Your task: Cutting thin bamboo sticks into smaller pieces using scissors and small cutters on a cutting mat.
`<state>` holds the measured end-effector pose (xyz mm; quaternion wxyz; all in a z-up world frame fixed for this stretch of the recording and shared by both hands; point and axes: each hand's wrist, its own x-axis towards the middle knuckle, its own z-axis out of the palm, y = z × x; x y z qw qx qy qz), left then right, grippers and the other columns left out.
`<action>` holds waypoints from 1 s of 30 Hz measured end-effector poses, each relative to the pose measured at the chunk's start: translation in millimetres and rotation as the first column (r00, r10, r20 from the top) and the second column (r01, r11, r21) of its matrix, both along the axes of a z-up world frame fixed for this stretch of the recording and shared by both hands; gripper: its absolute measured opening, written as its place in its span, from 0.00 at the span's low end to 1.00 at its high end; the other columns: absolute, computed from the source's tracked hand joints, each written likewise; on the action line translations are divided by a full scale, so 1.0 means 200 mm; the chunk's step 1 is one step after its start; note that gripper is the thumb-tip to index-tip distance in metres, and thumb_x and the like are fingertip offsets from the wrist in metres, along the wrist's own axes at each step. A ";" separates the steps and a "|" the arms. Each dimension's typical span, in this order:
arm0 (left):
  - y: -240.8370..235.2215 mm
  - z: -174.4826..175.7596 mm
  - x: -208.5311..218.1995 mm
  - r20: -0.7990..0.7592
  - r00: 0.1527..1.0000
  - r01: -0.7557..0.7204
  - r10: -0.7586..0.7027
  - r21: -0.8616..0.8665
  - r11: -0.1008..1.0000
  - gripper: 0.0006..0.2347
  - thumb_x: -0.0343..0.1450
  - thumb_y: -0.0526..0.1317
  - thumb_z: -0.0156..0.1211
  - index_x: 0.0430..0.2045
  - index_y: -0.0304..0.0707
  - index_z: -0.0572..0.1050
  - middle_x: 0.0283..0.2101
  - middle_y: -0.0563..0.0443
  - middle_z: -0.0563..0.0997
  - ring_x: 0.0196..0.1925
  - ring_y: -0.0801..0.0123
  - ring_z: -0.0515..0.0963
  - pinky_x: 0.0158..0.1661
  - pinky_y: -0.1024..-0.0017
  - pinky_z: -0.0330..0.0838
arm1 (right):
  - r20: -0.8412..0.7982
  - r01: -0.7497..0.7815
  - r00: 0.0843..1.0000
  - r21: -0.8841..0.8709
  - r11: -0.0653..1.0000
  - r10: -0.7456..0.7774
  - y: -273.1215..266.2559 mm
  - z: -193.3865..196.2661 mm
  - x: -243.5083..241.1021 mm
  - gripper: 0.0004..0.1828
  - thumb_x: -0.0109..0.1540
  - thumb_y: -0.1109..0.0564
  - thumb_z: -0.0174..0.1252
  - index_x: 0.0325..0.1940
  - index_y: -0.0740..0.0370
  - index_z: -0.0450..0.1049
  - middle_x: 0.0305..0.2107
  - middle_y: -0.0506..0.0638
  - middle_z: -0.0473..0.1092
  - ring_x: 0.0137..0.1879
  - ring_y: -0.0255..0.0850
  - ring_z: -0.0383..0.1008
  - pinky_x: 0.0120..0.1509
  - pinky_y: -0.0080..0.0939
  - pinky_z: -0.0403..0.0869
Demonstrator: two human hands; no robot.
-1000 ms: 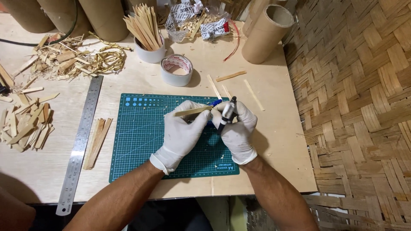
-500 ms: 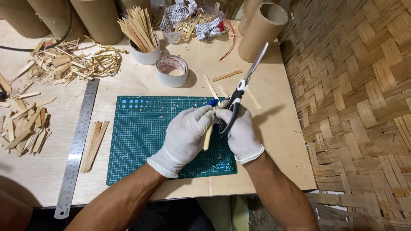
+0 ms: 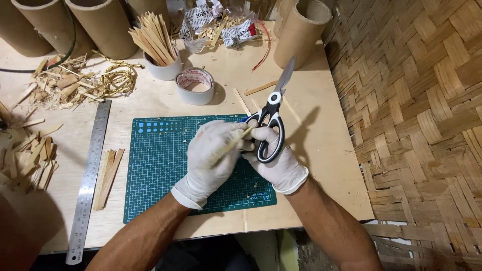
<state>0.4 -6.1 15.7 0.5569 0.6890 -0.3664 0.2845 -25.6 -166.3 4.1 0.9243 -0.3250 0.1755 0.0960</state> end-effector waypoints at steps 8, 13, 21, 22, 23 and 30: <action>0.01 -0.03 0.03 -0.595 0.798 -0.120 -0.099 -0.318 0.940 0.03 0.71 0.33 0.64 0.27 0.36 0.81 0.24 0.50 0.83 0.29 0.72 0.80 0.35 0.73 0.76 | 0.297 0.298 0.945 -0.619 0.727 -0.135 0.07 0.16 -0.02 0.08 0.53 0.65 0.67 0.34 0.67 0.75 0.19 0.57 0.73 0.25 0.39 0.76 0.28 0.29 0.72; 0.04 0.05 0.06 -0.713 0.642 -0.175 -0.283 -0.495 0.851 0.06 0.74 0.34 0.60 0.26 0.32 0.79 0.26 0.40 0.86 0.31 0.67 0.86 0.42 0.70 0.80 | 0.227 0.069 0.951 -0.818 0.571 0.211 0.01 0.15 -0.03 0.12 0.58 0.55 0.66 0.34 0.68 0.78 0.22 0.58 0.75 0.29 0.42 0.77 0.34 0.36 0.76; 0.12 -0.06 0.15 -0.609 0.704 -0.034 -0.367 -0.544 0.838 0.11 0.79 0.39 0.48 0.46 0.29 0.75 0.39 0.44 0.82 0.42 0.67 0.83 0.50 0.58 0.81 | 0.018 -0.215 0.875 -0.881 0.421 0.484 0.06 0.19 -0.05 0.15 0.56 0.51 0.68 0.35 0.67 0.81 0.19 0.54 0.74 0.25 0.38 0.76 0.34 0.33 0.74; 0.13 -0.07 0.15 -0.608 0.705 -0.039 -0.365 -0.548 0.836 0.11 0.79 0.39 0.48 0.46 0.29 0.75 0.39 0.44 0.82 0.42 0.67 0.83 0.50 0.58 0.81 | 0.016 -0.218 0.872 -0.883 0.416 0.489 0.06 0.16 -0.05 0.15 0.56 0.51 0.68 0.35 0.67 0.81 0.19 0.54 0.74 0.25 0.38 0.76 0.34 0.33 0.74; 0.13 -0.08 0.16 -0.607 0.708 -0.030 -0.362 -0.537 0.843 0.11 0.79 0.39 0.48 0.46 0.29 0.75 0.39 0.44 0.83 0.42 0.67 0.83 0.49 0.59 0.81 | 0.011 -0.220 0.863 -0.891 0.396 0.505 0.05 0.14 -0.05 0.15 0.55 0.51 0.70 0.35 0.67 0.81 0.17 0.54 0.74 0.25 0.38 0.76 0.34 0.33 0.73; 0.14 -0.02 0.14 -0.603 0.705 -0.028 -0.373 -0.550 0.835 0.10 0.79 0.38 0.50 0.44 0.29 0.76 0.39 0.43 0.83 0.40 0.70 0.83 0.47 0.63 0.83 | 0.003 -0.216 0.863 -0.903 0.372 0.506 0.06 0.11 -0.05 0.13 0.55 0.52 0.71 0.34 0.65 0.82 0.15 0.51 0.72 0.24 0.35 0.73 0.33 0.30 0.71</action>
